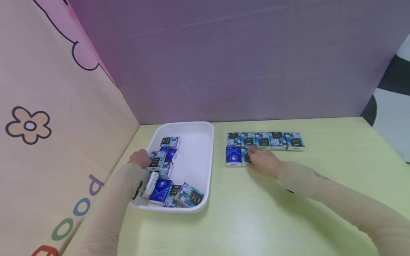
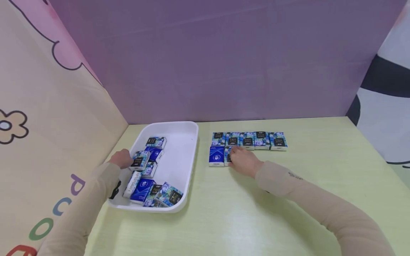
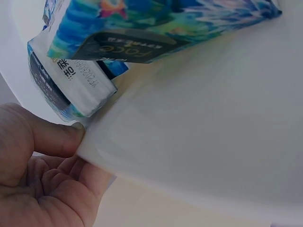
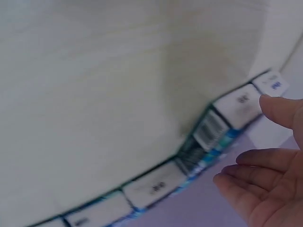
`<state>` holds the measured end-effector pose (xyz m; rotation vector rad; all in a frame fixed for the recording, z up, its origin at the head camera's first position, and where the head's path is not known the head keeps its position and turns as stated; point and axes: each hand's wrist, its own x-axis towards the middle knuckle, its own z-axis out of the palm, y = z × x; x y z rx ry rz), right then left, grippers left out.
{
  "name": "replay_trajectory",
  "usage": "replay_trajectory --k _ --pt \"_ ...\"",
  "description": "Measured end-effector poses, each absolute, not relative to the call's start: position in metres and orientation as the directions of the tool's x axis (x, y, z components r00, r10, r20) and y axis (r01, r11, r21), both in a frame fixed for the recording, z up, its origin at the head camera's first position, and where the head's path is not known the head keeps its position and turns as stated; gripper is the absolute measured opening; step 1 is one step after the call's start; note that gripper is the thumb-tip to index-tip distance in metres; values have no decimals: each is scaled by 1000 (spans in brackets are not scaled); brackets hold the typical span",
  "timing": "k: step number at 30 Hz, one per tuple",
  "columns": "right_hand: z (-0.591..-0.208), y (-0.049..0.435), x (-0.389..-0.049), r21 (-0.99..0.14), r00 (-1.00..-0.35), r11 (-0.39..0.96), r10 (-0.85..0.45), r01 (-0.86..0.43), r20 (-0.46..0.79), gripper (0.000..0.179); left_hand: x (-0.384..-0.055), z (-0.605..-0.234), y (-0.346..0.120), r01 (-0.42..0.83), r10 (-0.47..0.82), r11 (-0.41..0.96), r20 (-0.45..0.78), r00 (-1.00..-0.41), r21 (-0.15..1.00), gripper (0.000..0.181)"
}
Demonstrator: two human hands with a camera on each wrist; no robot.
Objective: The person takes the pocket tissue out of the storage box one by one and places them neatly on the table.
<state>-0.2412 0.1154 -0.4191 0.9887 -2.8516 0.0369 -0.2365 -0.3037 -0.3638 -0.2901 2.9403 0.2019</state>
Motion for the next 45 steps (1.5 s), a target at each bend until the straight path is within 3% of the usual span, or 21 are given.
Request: replay_trajectory --k 6,11,14,19,26,30,33,37,45 --pt "-391 95 -221 42 -725 741 -666 -670 175 48 -234 -363 -302 -209 -184 970 -190 -964 120 25" --pt "-372 71 -199 79 -558 611 -762 -788 329 42 -235 -363 -302 -211 -187 970 -188 -964 117 25" --pt "-363 57 -186 71 -473 522 -815 -850 334 39 -236 -364 -302 -217 -191 969 -192 -963 122 26" --pt "-353 31 -172 22 -376 391 -897 -920 231 37 -238 -365 -304 -220 -194 968 -196 -961 122 26" --pt "-350 -10 -169 -78 -297 296 -955 -952 2 37 -238 -366 -306 -218 -192 968 -191 -963 125 26" --pt "-355 -30 -173 -60 -226 231 -971 -971 -79 36 -235 -364 -303 -221 -195 967 -193 -962 127 26" --pt "-360 -40 -175 -47 -205 215 -966 -976 -159 39 -233 -362 -299 -229 -202 965 -195 -960 127 26" --pt "-364 -48 -174 -31 -227 243 -941 -970 -252 47 -233 -362 -297 -241 -210 961 -209 -955 137 27" --pt "-362 -59 -170 77 -236 223 -927 -972 -293 52 -240 -369 -307 -237 -205 960 -204 -957 147 26"
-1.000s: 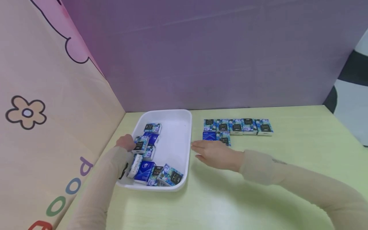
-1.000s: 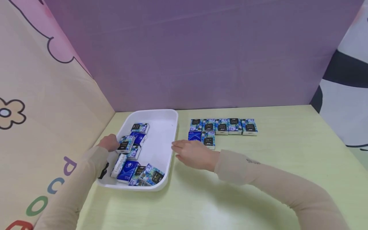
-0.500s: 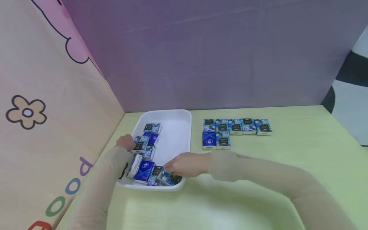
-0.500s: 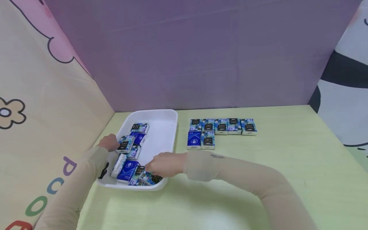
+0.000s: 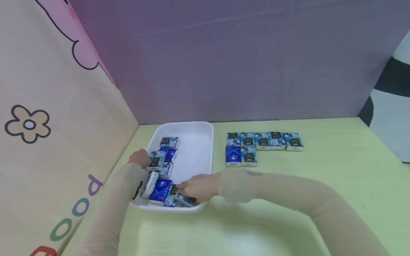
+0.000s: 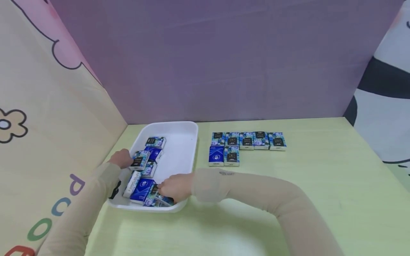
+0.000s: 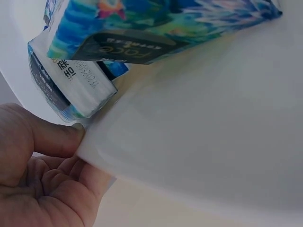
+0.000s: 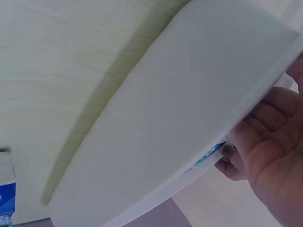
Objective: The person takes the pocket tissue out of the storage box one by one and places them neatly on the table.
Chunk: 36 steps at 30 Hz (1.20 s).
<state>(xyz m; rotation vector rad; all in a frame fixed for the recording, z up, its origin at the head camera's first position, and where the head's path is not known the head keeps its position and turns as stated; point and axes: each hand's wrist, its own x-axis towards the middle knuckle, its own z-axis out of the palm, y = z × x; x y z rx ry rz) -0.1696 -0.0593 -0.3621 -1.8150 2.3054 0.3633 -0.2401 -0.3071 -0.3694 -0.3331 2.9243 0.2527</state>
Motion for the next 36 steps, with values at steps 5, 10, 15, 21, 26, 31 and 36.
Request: replay_trajectory --k 5,10,15,21,26,31,36 --pt "-360 -65 -170 72 -255 245 -910 -967 -326 55 -242 -369 -307 -251 -215 956 -221 -951 151 27" --pt "-362 -69 -170 63 -297 293 -895 -954 -332 61 -240 -368 -307 -260 -222 953 -225 -949 157 28" --pt "-365 -74 -172 104 -304 285 -881 -953 -362 63 -240 -369 -309 -261 -227 954 -215 -950 146 27" --pt "-372 -79 -175 137 -301 268 -862 -954 -408 66 -238 -368 -307 -225 -198 965 -183 -963 137 26" --pt "-377 -80 -178 89 -302 291 -869 -952 -392 80 -234 -363 -304 -233 -205 962 -190 -960 141 26" --pt "-381 -80 -181 17 -286 301 -881 -953 -376 85 -232 -361 -302 -228 -199 964 -198 -960 140 27" --pt "-384 -77 -183 -7 -275 296 -895 -955 -352 86 -233 -362 -300 -238 -206 960 -204 -957 147 28"
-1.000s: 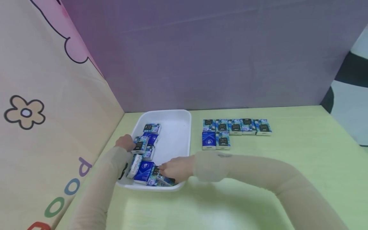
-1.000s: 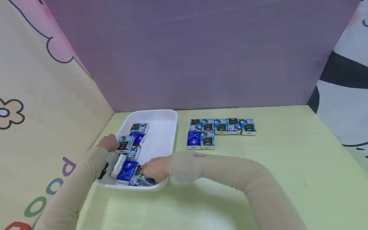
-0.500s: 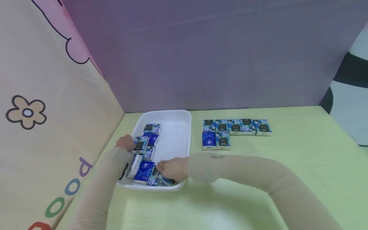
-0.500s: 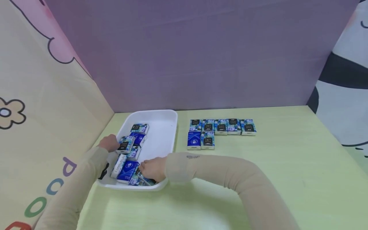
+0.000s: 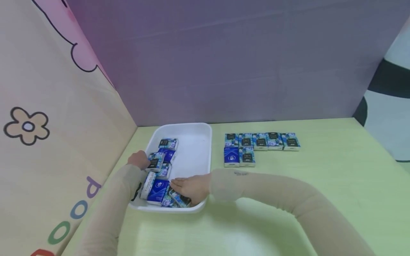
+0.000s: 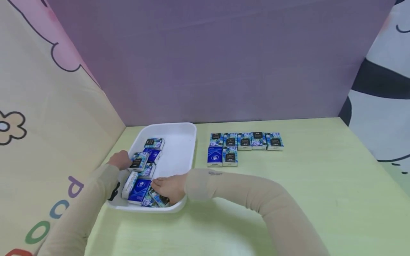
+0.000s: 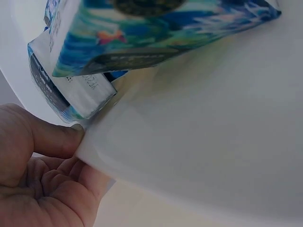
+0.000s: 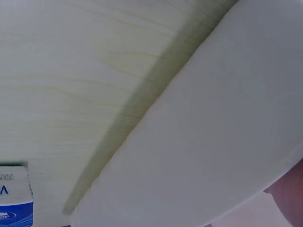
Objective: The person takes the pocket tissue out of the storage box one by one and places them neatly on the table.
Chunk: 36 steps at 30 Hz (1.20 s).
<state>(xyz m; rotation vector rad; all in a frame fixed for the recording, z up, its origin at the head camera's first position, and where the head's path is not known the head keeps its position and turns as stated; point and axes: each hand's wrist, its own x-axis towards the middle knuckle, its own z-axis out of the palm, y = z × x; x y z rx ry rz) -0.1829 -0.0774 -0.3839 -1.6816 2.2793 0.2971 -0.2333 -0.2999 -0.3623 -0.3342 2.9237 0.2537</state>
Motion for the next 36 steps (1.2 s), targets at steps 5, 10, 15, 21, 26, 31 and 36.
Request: replay_trajectory --k 5,10,15,21,26,31,36 --pt "-386 -78 -183 20 -276 283 -915 -959 -293 85 -235 -365 -301 -245 -213 958 -201 -956 150 27" --pt "-385 -77 -183 31 -265 266 -933 -963 -242 84 -236 -366 -303 -243 -211 958 -198 -957 153 27" --pt "-385 -76 -184 27 -255 256 -942 -966 -219 83 -235 -364 -301 -241 -208 958 -197 -958 156 28" --pt "-385 -76 -185 6 -272 277 -940 -961 -205 83 -232 -363 -300 -236 -204 960 -199 -959 153 28" --pt "-384 -74 -185 -4 -326 334 -922 -943 -207 84 -230 -362 -298 -234 -203 961 -200 -959 149 27" --pt "-379 -72 -185 -10 -384 394 -901 -919 -203 86 -230 -361 -297 -244 -211 958 -204 -956 153 28" --pt "-368 -65 -186 -39 -431 445 -882 -895 -189 88 -229 -360 -297 -243 -211 959 -203 -956 148 28"
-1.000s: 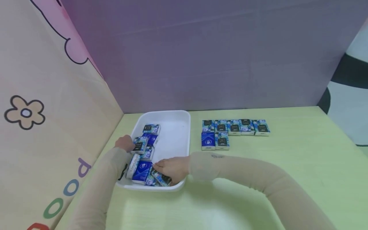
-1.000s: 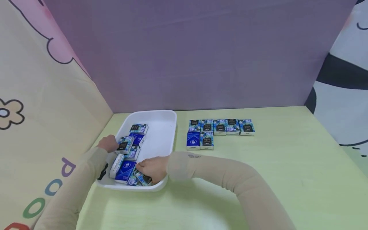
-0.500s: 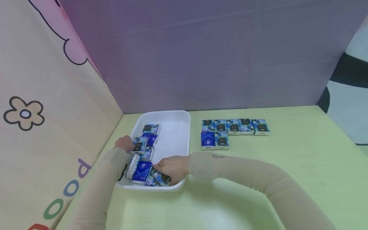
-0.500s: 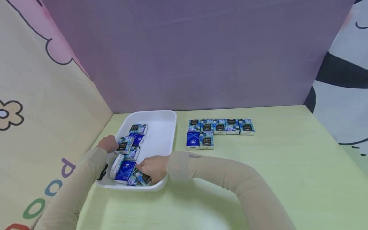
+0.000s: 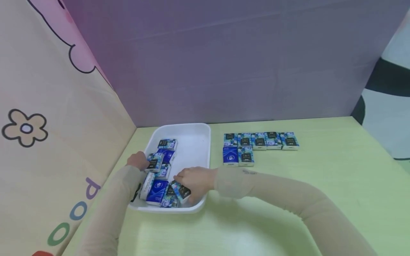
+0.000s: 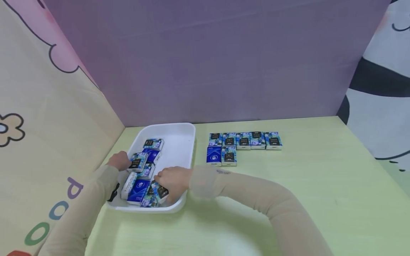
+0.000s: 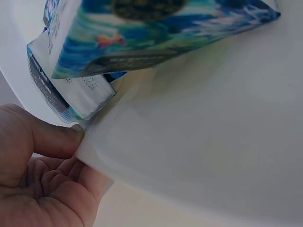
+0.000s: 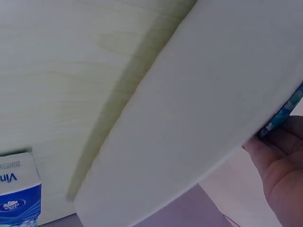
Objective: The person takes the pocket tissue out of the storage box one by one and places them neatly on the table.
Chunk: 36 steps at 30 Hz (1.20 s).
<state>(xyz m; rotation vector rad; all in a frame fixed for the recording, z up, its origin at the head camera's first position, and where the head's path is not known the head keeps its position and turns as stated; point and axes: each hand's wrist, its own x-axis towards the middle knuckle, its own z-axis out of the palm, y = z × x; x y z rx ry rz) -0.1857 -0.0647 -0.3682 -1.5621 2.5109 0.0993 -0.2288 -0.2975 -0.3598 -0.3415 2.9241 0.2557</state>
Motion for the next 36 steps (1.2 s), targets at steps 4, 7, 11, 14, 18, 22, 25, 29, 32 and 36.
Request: replay_trajectory --k 4,7,11,14,18,22,25,29,32,36 --pt "-360 -56 -187 -43 -465 478 -869 -878 -170 88 -230 -361 -299 -239 -206 959 -205 -957 150 28" --pt "-354 -49 -189 -39 -491 502 -857 -864 -158 88 -231 -360 -300 -247 -213 957 -209 -954 153 29" --pt "-347 -37 -192 -76 -536 550 -831 -832 -146 88 -229 -358 -299 -255 -219 953 -215 -952 161 30" --pt "-340 -25 -194 -118 -586 603 -796 -789 -148 87 -228 -359 -300 -250 -216 956 -210 -954 155 30" --pt "-334 -8 -198 -140 -647 662 -750 -737 -138 87 -229 -361 -304 -233 -205 962 -191 -960 142 29" --pt "-332 12 -202 -121 -679 690 -724 -713 -122 88 -231 -365 -308 -217 -189 965 -184 -965 147 27" --pt "-330 27 -205 -113 -697 707 -707 -698 -121 89 -232 -366 -309 -220 -189 964 -190 -963 153 28" --pt "-327 47 -209 -118 -722 732 -681 -671 -119 88 -231 -365 -308 -223 -193 964 -192 -962 149 28" --pt "-325 62 -212 -110 -742 750 -662 -653 -107 86 -230 -363 -305 -221 -189 963 -197 -962 152 27" --pt "-325 81 -216 -111 -761 766 -643 -634 -86 85 -229 -362 -300 -225 -193 963 -203 -960 146 29"
